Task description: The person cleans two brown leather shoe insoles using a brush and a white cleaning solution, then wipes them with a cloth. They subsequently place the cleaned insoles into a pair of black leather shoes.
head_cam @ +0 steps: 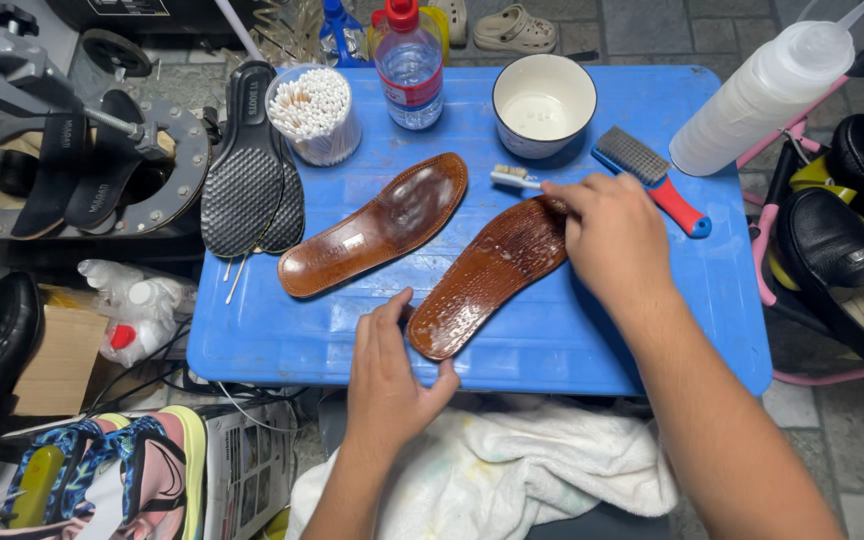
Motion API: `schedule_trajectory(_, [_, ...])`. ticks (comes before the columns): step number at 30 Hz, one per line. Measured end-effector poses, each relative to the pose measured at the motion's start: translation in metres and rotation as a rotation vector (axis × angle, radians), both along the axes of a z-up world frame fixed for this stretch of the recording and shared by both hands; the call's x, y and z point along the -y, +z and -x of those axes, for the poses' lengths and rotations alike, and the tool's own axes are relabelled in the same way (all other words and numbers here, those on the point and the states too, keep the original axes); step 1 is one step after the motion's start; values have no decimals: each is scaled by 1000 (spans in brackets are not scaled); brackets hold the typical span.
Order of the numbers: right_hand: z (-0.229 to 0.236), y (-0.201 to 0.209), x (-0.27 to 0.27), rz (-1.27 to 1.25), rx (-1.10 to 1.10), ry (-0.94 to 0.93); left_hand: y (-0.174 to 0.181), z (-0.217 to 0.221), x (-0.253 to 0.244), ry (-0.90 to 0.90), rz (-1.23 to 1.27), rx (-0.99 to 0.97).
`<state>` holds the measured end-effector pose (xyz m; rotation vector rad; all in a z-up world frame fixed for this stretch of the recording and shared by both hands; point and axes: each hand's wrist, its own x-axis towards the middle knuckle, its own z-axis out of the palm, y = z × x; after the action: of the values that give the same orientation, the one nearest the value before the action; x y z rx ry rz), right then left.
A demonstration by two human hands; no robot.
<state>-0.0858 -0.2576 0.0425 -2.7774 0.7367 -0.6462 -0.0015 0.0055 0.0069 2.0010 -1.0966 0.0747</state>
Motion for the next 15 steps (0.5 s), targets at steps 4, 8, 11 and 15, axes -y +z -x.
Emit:
schedule_trajectory(4, [-2, 5, 8, 83, 44, 64, 6, -4, -13, 27, -71, -8])
schedule_trajectory(8, [35, 29, -5, 99, 141, 167, 17, -10, -26, 17, -127, -39])
schedule_trajectory(11, [100, 61, -18, -87, 3, 12, 21, -12, -25, -25, -125, -20])
schedule_trajectory(15, [168, 72, -44, -312, -368, -534, 18, -15, -16, -31, -137, -12])
